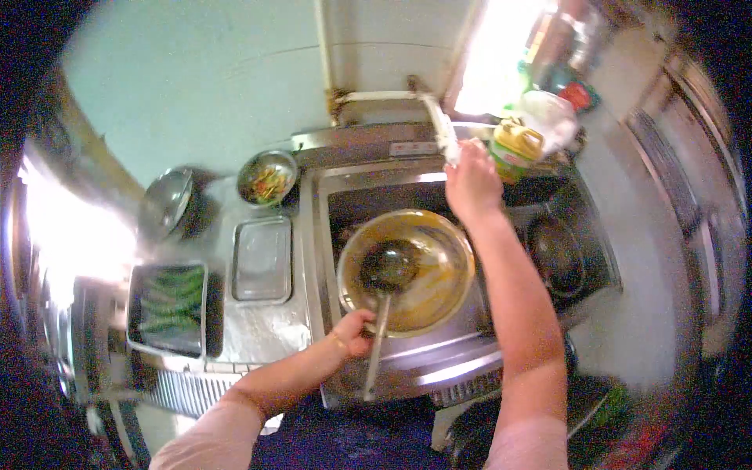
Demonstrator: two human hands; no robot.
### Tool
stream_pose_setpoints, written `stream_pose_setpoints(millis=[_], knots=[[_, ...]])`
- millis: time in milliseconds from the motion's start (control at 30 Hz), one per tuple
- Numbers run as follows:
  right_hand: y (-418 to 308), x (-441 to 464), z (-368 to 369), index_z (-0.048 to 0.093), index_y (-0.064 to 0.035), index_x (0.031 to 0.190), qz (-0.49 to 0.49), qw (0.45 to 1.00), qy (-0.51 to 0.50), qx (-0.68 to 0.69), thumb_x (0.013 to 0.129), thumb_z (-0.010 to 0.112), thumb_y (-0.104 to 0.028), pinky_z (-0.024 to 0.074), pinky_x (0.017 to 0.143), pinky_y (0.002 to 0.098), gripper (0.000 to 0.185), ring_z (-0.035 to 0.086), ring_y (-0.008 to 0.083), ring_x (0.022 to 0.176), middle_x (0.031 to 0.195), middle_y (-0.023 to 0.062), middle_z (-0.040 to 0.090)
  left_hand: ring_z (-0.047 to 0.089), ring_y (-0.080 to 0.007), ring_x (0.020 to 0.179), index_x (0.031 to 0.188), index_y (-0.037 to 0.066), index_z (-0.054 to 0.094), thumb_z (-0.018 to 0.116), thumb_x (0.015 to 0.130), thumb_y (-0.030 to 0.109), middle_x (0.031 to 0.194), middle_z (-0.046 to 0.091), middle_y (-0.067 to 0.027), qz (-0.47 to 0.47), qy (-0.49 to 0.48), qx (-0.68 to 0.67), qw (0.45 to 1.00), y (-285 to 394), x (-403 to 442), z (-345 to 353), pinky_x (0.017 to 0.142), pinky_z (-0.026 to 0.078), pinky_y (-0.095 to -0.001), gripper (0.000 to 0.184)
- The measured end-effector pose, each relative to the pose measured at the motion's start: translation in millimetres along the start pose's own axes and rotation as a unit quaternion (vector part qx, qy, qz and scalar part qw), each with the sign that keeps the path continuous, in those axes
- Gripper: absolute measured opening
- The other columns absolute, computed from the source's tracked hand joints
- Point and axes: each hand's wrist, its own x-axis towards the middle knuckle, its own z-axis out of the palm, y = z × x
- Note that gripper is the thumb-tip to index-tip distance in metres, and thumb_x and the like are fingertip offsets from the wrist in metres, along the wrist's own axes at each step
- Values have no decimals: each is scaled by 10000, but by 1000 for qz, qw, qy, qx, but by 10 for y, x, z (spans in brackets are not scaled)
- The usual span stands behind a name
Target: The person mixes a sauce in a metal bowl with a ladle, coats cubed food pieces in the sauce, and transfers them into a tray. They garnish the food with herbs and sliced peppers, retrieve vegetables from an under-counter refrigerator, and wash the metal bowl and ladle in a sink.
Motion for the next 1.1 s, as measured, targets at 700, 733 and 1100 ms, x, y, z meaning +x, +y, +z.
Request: stream_pose_setpoints(millis=[700,733,1100], knots=[[859,757,836,558,-116,776,-514,808,-175,228,729,664,-217,473,670,376,153,585,250,709,731,46,555,483,-318,1215,1327,111,377,646,877,328,1322,475,-138,159,127,-149,968,-592,2667,393,1024,355,-529,567],[876,752,851,554,-116,780,-511,810,-163,236,721,668,-214,467,677,372,162,581,246,718,737,44,551,481,-313,1221,1321,108,385,647,876,328,1330,471,-140,143,118,-150,971,-531,2603,453,1041,332,-536,562],[803,-1099,1468,629,-138,1007,-248,797,-376,402,797,597,-161,499,803,386,214,614,232,933,1043,63,629,573,-249,1079,1182,47,533,509,937,200,1096,625,-107,337,-50,-85,936,392,2476,1548,1005,407,-398,290]])
